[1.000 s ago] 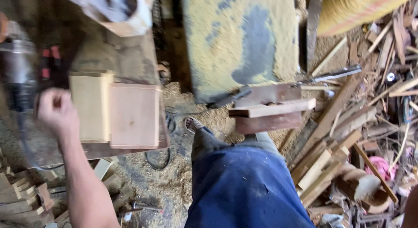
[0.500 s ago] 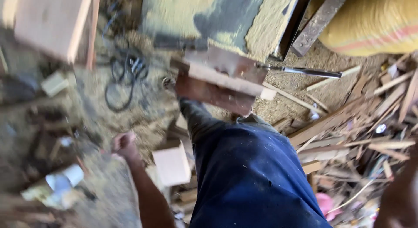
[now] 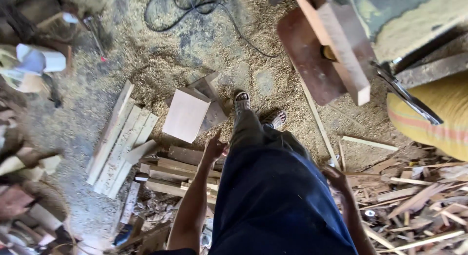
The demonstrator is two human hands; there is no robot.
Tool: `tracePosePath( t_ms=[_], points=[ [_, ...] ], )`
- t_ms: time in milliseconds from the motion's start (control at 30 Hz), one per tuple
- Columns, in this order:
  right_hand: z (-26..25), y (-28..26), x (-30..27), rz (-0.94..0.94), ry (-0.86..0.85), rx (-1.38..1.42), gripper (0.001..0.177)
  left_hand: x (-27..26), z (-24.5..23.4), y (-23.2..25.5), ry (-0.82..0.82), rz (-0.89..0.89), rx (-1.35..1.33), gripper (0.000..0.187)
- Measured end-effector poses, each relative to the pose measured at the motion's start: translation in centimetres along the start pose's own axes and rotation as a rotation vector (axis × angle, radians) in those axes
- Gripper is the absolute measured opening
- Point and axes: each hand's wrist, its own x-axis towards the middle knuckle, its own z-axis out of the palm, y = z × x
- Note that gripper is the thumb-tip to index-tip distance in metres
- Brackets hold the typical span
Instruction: The person feeds wood blocks through a stationary cutting machine to create grooves and uses a handheld file on the edges of the blocks.
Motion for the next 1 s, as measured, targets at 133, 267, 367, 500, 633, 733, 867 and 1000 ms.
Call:
tracePosePath(
  t_ms=[133, 267, 367, 500, 633, 733, 867, 1000],
  points=[
    [0.6, -0.6, -0.9, -0.203, -0.123, -0.422, 0.047, 1.9, -5.3, 0.5, 0.207, -0.113, -0.143, 0.088],
    [0.2, -4.3, -6.9, -0.202, -0.102, -0.295, 0.065, 5.8, -10.7, 0.4, 0.440, -0.087, 0.396, 0.146],
    [0.1, -6.3, -9.4, -0.222, -0.047, -0.375, 0.055, 7.7, -11.7, -1.4, 0.360, -0.050, 0.377, 0.154],
    [2.8, -9.4, -10.5, 0.021, -0.062, -0.645, 0.055, 9.7, -9.7, -6.8, 0.256, -0.076, 0.519, 0.158],
    [6.9, -10.5, -10.0, -0.239, -0.195, -0.734, 0.049, 4.8, -11.9, -5.2, 0.230, 0.017, 0.228, 0.146],
    [15.4, -17.8, -14.3, -0.470, -0.421, -0.600, 0.052, -1.3, -15.0, -2.2, 0.071, -0.011, -0.063, 0.135],
    [23.7, -27.6, -24.3, -0.559, -1.010, -0.393, 0.100, -7.6, -15.4, 4.4, 0.006, -0.158, -0.236, 0.102],
    [23.6, -28.5, -27.1, -0.469, -1.206, -0.051, 0.064, -14.1, -13.1, 10.7, -0.051, -0.286, -0.423, 0.073]
  ],
)
